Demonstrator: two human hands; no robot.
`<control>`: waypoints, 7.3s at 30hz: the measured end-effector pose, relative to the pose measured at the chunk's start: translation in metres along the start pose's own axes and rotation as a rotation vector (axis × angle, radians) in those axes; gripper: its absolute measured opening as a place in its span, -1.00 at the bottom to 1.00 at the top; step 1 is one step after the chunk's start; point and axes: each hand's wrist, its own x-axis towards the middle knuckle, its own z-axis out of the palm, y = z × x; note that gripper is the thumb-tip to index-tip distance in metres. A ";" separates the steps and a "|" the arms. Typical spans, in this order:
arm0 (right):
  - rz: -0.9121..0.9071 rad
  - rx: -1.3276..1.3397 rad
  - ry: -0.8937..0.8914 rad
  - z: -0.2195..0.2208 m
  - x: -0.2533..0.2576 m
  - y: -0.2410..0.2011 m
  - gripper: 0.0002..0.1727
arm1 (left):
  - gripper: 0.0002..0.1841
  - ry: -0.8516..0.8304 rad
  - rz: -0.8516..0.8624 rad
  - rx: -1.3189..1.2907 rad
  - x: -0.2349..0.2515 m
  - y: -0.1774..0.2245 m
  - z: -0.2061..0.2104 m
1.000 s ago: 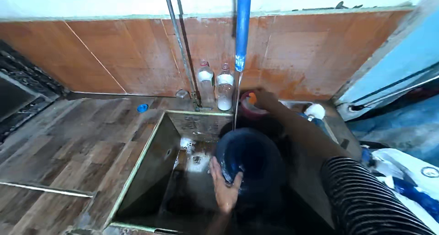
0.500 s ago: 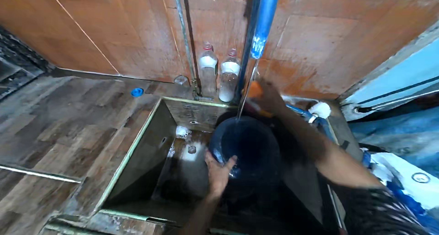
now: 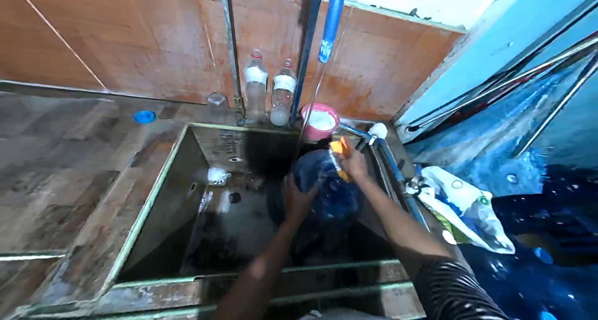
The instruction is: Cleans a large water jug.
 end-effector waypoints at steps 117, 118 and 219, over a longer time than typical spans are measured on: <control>-0.066 -0.060 -0.070 0.017 -0.013 -0.040 -0.15 | 0.15 -0.158 -0.087 0.087 0.018 0.007 -0.016; -0.123 -0.052 -0.134 0.017 -0.017 -0.050 -0.13 | 0.12 -0.159 -0.024 0.082 0.029 0.006 -0.021; -0.082 0.043 0.000 0.004 -0.018 0.001 -0.25 | -0.38 -0.047 0.176 0.589 0.079 0.029 -0.056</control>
